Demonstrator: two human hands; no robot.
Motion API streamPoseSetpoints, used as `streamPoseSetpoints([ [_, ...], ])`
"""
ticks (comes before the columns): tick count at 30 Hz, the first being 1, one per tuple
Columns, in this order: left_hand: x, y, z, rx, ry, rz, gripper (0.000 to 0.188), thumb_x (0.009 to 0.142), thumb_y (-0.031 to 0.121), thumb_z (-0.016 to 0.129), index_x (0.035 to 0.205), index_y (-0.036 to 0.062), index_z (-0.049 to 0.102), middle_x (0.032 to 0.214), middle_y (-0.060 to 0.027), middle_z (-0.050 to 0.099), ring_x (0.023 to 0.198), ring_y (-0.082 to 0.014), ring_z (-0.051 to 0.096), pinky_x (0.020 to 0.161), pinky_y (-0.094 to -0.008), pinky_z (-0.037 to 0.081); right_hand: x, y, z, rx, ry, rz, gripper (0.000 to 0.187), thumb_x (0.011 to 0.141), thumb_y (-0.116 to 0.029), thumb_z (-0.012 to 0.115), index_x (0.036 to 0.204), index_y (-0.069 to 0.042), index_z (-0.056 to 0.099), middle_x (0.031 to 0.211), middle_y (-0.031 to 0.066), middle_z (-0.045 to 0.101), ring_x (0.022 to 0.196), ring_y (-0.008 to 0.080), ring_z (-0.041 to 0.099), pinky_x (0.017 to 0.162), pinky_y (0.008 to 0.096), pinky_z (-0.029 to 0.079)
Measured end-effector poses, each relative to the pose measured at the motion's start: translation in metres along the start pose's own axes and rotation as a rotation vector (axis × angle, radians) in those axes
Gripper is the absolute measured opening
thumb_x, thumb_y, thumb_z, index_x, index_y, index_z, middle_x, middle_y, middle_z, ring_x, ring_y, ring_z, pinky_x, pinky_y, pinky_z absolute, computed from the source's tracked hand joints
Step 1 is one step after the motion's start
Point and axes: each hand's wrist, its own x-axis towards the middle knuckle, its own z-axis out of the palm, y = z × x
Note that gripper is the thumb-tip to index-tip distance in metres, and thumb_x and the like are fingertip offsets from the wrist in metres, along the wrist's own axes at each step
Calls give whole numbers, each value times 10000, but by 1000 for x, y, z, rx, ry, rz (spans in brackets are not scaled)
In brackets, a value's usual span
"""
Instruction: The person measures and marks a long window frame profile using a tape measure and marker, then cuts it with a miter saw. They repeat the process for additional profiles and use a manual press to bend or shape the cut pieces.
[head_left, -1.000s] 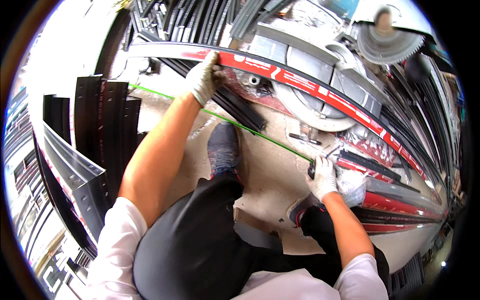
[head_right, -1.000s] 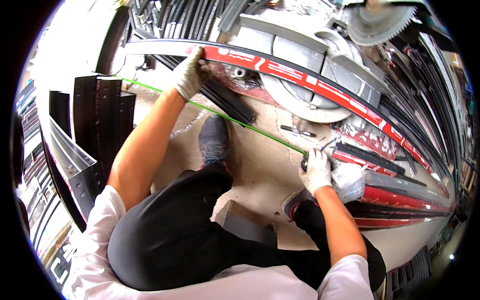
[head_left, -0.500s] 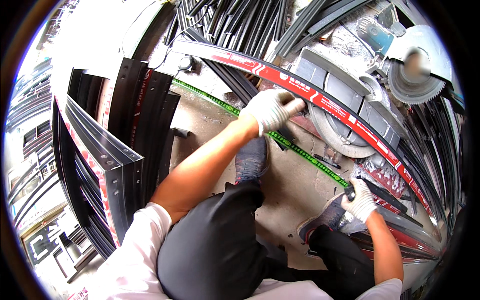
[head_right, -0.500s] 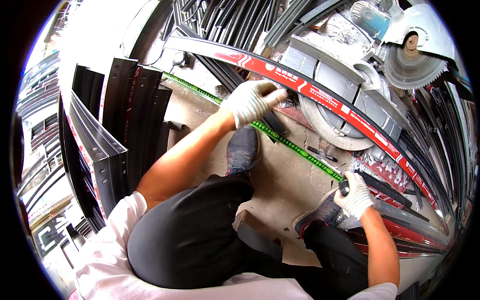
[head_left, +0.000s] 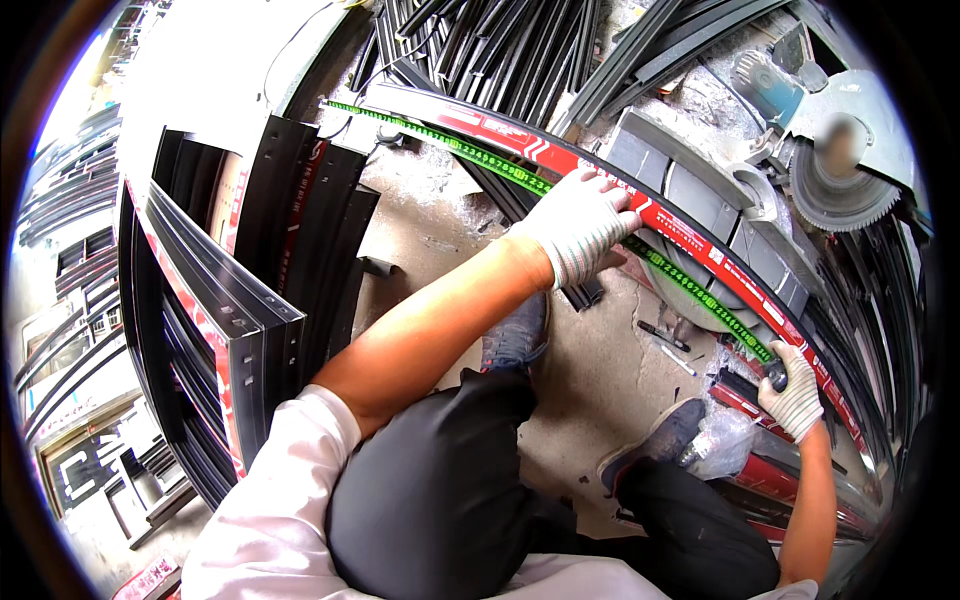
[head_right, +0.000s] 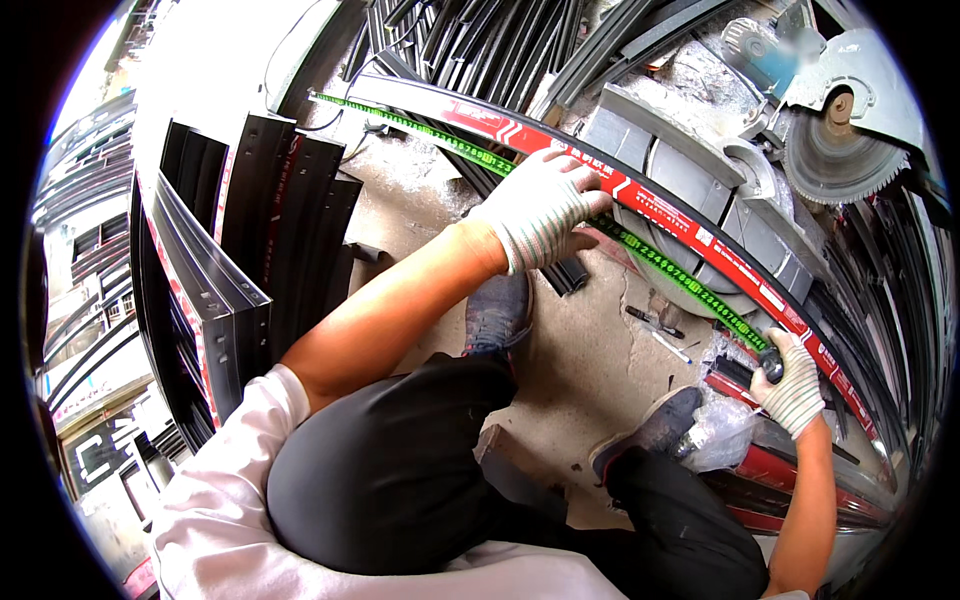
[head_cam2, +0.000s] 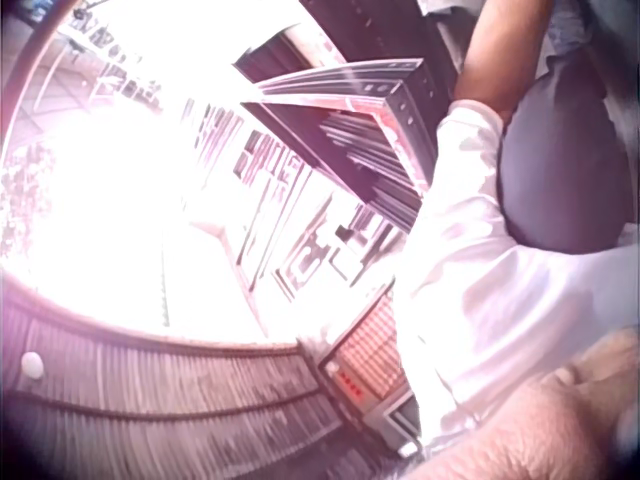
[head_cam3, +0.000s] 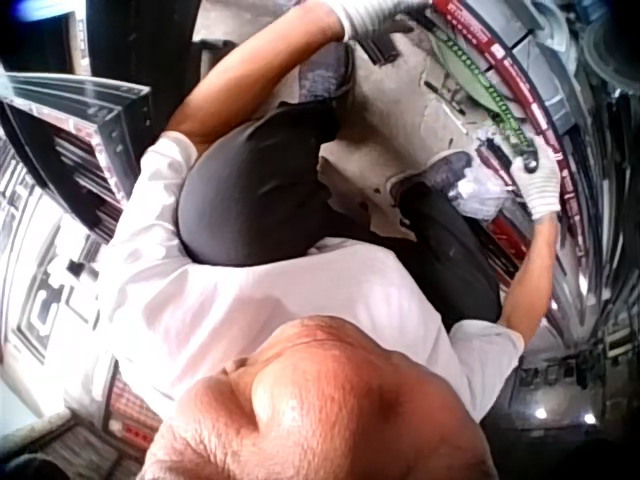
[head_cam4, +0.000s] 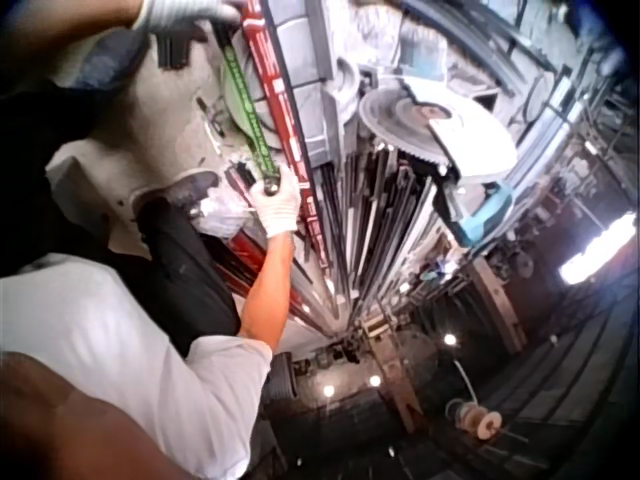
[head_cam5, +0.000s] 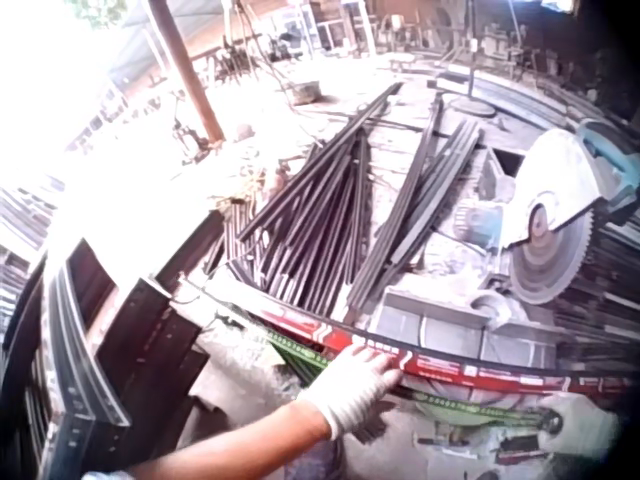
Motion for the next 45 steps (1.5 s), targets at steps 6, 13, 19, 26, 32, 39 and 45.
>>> streamPoseSetpoints([
  [6, 8, -21, 8, 36, -108, -48, 299, 797, 256, 787, 1069, 164, 708, 1036, -67, 659, 1055, -297, 630, 977, -435, 472, 9, 24, -21, 42, 42, 68, 445, 744, 15, 629, 1187, -20, 619, 1035, 202, 665, 977, 356, 684, 907, 414, 551],
  [13, 17, -34, 14, 38, -134, -86, 363, 778, 226, 796, 1123, 150, 714, 1095, -67, 644, 1096, -301, 603, 968, -425, 476, -7, 80, -20, 56, 112, 148, 370, 771, 35, 593, 1133, 2, 661, 1031, 176, 688, 968, 305, 690, 924, 381, 542],
  [19, 21, -43, 25, 7, -136, -78, 434, 763, 226, 801, 1173, 129, 699, 1144, -86, 646, 1138, -321, 595, 995, -439, 479, -18, 112, -16, 56, 119, 198, 344, 786, 33, 606, 1121, -3, 677, 1035, 161, 706, 979, 282, 696, 939, 368, 543],
  [26, 25, -49, 34, -27, -146, -87, 463, 796, 327, 791, 1188, 100, 696, 1130, -105, 665, 1132, -329, 612, 1003, -443, 477, -16, 119, -15, 7, 113, 208, 323, 794, 26, 621, 1110, -1, 682, 1031, 169, 705, 971, 295, 700, 934, 373, 546],
  [32, 26, -50, 33, -35, -160, -100, 488, 834, 410, 779, 1193, 90, 700, 1120, -109, 672, 1115, -332, 621, 994, -439, 479, -11, 120, -13, 12, 113, 204, 315, 797, 21, 627, 1106, 3, 684, 1036, 173, 704, 975, 301, 699, 939, 371, 543],
  [39, 24, -53, 34, -43, -147, -95, 503, 847, 419, 776, 1216, 87, 696, 1134, -119, 671, 1124, -337, 624, 996, -442, 484, -8, 115, -14, 2, 94, 231, 311, 799, 13, 630, 1105, 5, 680, 1038, 176, 699, 977, 301, 695, 937, 368, 542],
  [45, 27, -55, 30, -150, -120, -45, 459, 816, 311, 821, 1188, 69, 702, 1105, -144, 676, 1036, -373, 649, 898, -457, 530, -8, 114, -17, -90, 124, 146, 296, 814, -70, 671, 1107, -25, 688, 1057, 189, 704, 1030, 367, 691, 935, 416, 549],
])
